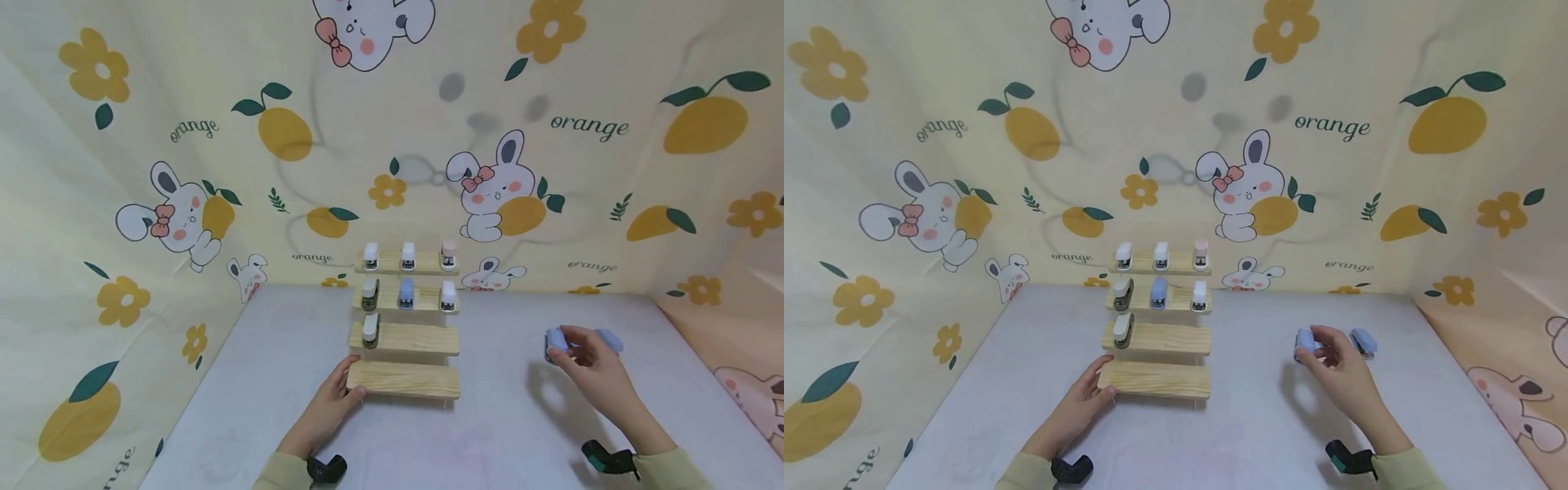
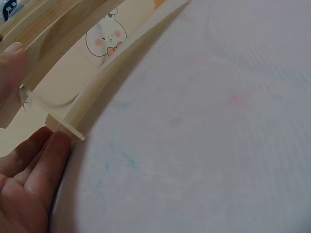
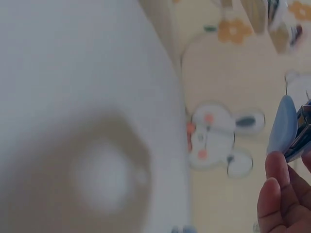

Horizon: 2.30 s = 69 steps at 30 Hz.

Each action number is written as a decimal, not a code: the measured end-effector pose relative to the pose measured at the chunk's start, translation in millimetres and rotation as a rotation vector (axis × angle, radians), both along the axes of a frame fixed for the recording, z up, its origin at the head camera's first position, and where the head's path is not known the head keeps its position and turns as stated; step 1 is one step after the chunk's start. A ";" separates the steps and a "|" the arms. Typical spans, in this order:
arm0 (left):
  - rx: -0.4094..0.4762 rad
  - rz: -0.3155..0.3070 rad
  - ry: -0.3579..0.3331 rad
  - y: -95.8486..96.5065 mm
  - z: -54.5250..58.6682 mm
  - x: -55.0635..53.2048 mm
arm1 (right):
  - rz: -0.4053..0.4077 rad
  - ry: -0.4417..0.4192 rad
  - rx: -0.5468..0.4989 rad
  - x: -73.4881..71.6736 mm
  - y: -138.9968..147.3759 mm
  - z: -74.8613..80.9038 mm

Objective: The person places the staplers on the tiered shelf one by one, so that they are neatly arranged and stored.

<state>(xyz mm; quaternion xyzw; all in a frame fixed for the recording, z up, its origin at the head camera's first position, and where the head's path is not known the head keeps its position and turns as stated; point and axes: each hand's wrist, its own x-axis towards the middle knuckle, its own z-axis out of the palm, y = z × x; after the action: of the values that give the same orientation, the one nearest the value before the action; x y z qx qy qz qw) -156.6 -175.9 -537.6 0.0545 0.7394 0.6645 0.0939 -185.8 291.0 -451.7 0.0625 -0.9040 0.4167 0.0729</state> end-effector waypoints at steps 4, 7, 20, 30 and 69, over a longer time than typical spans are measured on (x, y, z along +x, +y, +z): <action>0.003 0.011 -0.001 -0.3 -2.9 -0.4 | 0.055 0.026 -0.013 -5.2 -20.8 -3.4; 0.014 0.011 0.004 -0.7 -4.8 -1.2 | 0.082 0.035 -0.029 -6.7 -33.9 -4.9; 0.040 0.012 -0.005 0.4 -2.2 -1.0 | 0.129 0.068 -0.091 -9.0 -84.4 2.1; 0.012 0.030 -0.027 2.7 1.7 -0.3 | 0.185 0.081 -0.124 -7.2 -110.3 5.2; 0.007 0.038 -0.050 3.6 5.9 5.2 | 0.237 0.093 -0.231 -23.2 -216.6 2.0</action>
<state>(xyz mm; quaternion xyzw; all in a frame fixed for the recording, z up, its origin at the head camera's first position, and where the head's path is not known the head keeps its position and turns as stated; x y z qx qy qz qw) -151.4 -172.3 -531.7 0.0242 0.7352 0.6700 0.0997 -209.1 74.5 -449.7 0.1790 -0.8320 0.5203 0.0715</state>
